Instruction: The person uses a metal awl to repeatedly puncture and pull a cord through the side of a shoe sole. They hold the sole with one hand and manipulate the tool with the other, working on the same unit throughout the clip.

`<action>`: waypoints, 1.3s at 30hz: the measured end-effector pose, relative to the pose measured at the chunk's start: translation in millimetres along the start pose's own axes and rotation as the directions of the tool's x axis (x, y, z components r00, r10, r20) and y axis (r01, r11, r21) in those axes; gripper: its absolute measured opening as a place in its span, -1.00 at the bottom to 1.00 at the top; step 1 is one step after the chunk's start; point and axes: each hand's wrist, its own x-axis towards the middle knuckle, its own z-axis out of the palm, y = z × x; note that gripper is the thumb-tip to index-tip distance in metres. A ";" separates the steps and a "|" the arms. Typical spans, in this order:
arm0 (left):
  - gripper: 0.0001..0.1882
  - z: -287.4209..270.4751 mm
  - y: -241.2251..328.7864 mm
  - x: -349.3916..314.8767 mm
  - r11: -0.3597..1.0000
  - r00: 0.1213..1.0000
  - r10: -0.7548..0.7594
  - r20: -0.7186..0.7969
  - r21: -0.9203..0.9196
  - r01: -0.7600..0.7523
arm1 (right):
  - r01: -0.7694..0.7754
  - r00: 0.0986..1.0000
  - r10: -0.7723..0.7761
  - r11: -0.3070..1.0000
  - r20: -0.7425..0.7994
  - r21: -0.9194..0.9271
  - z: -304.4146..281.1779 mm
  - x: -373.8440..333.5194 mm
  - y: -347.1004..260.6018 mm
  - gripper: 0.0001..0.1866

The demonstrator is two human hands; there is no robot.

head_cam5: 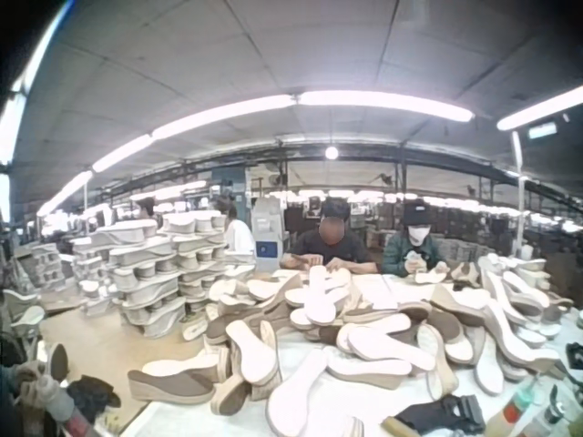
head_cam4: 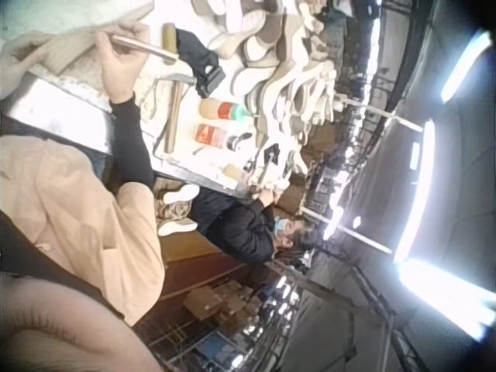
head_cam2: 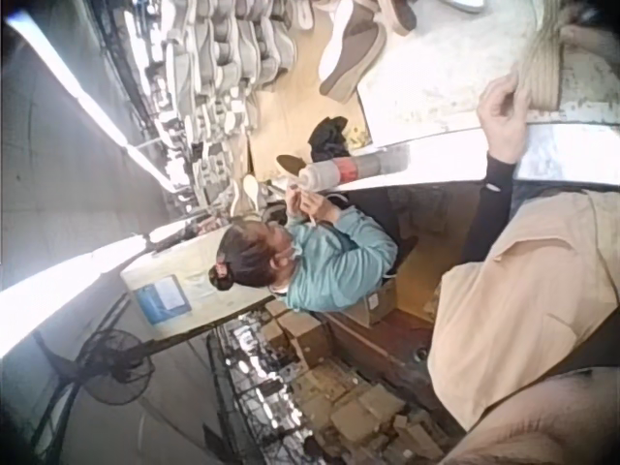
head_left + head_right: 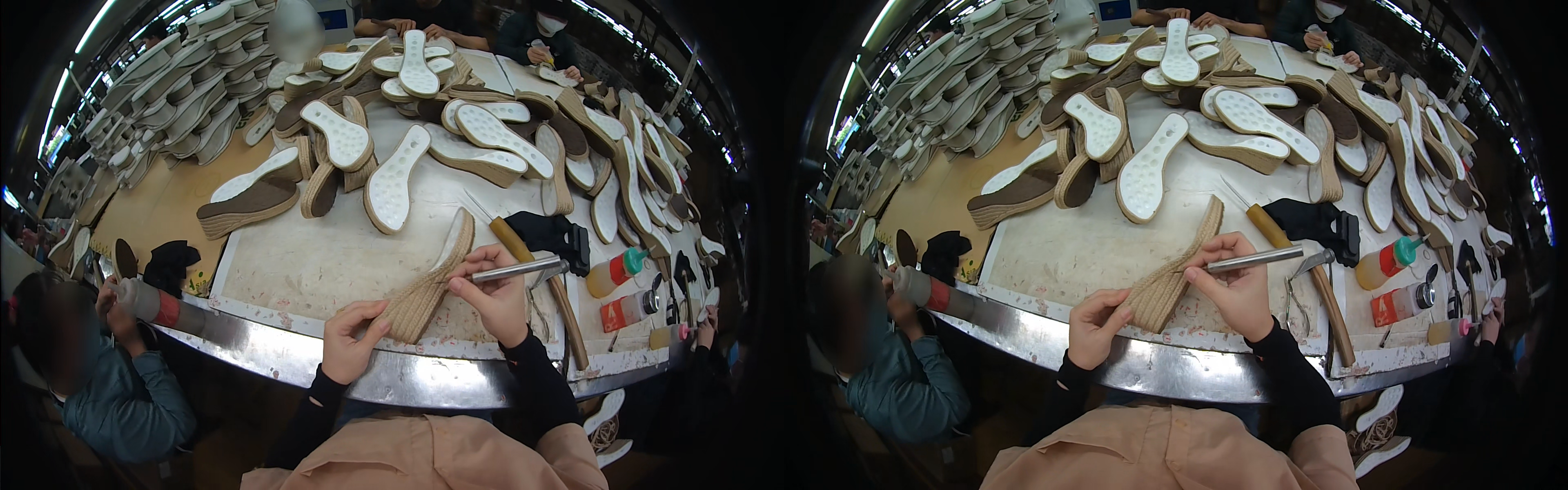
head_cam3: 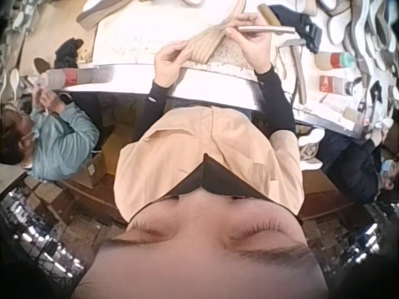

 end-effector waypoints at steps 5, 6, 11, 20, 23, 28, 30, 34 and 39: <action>-0.78 2.3 10.2 9.2 0.998 0.996 -0.069 0.055 0.004 0.069 | 0.253 0.958 -0.273 0.948 -0.085 -0.192 -7.2 2.0 5.9 -0.59; -0.77 3.4 12.3 12.2 0.996 0.994 -0.087 0.061 -0.015 0.088 | 0.291 0.945 -0.318 0.927 -0.080 -0.238 -8.4 0.9 6.6 -0.58; -0.67 11.1 17.4 34.5 0.976 0.981 0.111 0.160 0.169 -0.138 | 0.394 0.916 -0.382 0.806 0.119 -0.442 1.1 -7.2 17.0 -0.57; -0.73 25.0 4.9 41.2 0.994 0.987 -0.103 0.120 -0.031 0.107 | 0.440 0.893 -0.407 0.704 0.190 -0.558 10.2 -9.2 27.8 -0.59; -0.75 24.8 2.6 40.3 0.996 0.993 -0.086 0.080 -0.026 0.088 | 0.432 0.899 -0.397 0.726 0.187 -0.535 11.1 -9.5 30.0 -0.58; -0.78 26.7 -1.6 40.1 0.999 0.997 0.005 0.076 -0.050 -0.001 | 0.426 0.901 -0.408 0.760 0.149 -0.492 11.6 -10.7 36.1 -0.56; -0.79 27.2 -3.9 40.2 0.999 0.997 0.029 0.066 -0.018 -0.027 | 0.426 0.899 -0.420 0.774 0.124 -0.469 12.5 -11.0 39.1 -0.58; -0.77 22.9 -6.3 39.5 0.998 0.990 0.003 0.141 0.062 -0.012 | 0.381 0.917 -0.399 0.863 0.016 -0.331 15.3 -11.2 42.4 -0.61; -0.78 19.9 -6.4 39.6 0.999 0.992 -0.025 0.127 0.042 0.020 | 0.363 0.928 -0.368 0.858 0.058 -0.364 10.5 -10.8 37.6 -0.62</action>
